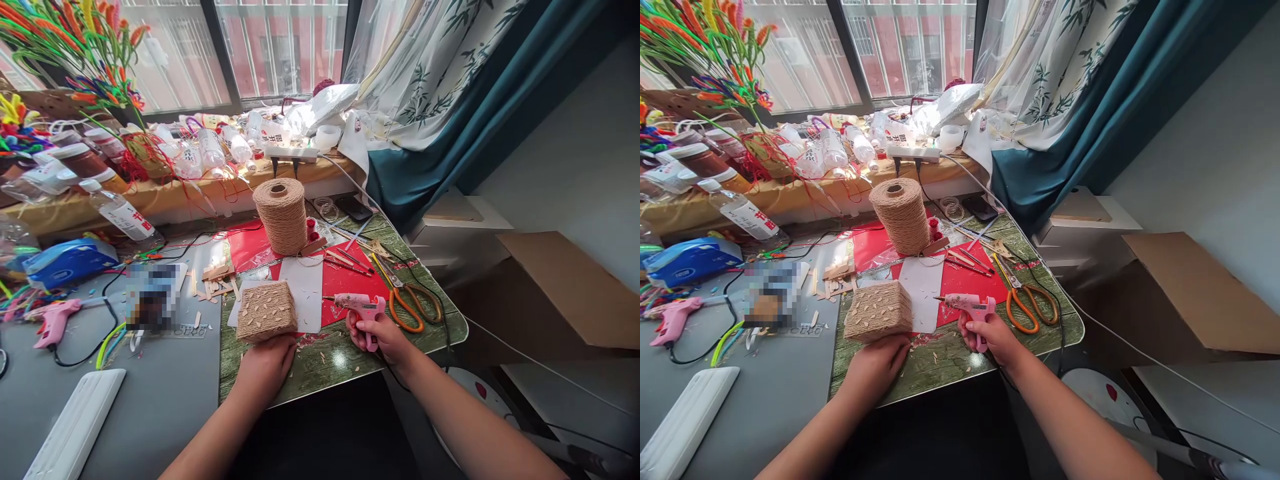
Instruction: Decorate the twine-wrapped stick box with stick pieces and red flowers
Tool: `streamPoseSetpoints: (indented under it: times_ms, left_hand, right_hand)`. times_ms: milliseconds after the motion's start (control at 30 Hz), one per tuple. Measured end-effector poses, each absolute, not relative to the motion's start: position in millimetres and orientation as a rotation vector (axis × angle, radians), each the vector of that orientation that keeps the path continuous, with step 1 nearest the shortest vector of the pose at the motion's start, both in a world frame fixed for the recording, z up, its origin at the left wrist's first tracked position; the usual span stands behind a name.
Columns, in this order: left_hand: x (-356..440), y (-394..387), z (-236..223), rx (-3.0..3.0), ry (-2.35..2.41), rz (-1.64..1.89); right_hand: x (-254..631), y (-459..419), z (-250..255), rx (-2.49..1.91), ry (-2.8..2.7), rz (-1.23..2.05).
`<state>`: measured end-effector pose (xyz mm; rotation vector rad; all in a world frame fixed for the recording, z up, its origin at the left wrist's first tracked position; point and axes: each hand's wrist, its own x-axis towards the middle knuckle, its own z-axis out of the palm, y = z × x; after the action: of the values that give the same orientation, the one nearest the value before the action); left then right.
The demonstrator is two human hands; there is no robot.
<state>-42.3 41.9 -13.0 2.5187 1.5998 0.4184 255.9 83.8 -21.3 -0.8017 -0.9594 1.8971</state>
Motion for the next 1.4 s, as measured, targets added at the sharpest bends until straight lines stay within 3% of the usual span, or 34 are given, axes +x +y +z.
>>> streamPoseSetpoints:
  times_ms: [200, 467, 900, 1400]
  left_hand:
    - [-43.4, 39.6, -17.8, 2.647, 1.521, 0.655]
    - [-45.0, 35.7, -11.4, 2.630, 1.456, 0.850]
    - [-46.4, 35.4, -9.3, 2.654, 1.447, 0.921]
    - [-47.9, 34.4, -10.1, 2.651, 1.462, 0.885]
  right_hand:
    - [256.9, 79.7, -27.1, -0.886, -1.072, 1.874]
    - [237.7, 72.1, 8.7, -0.710, -1.787, 1.743]
    - [236.8, 66.8, 3.9, -0.941, -1.964, 1.503]
    - [230.1, 69.0, 10.6, -0.854, -1.919, 1.628]
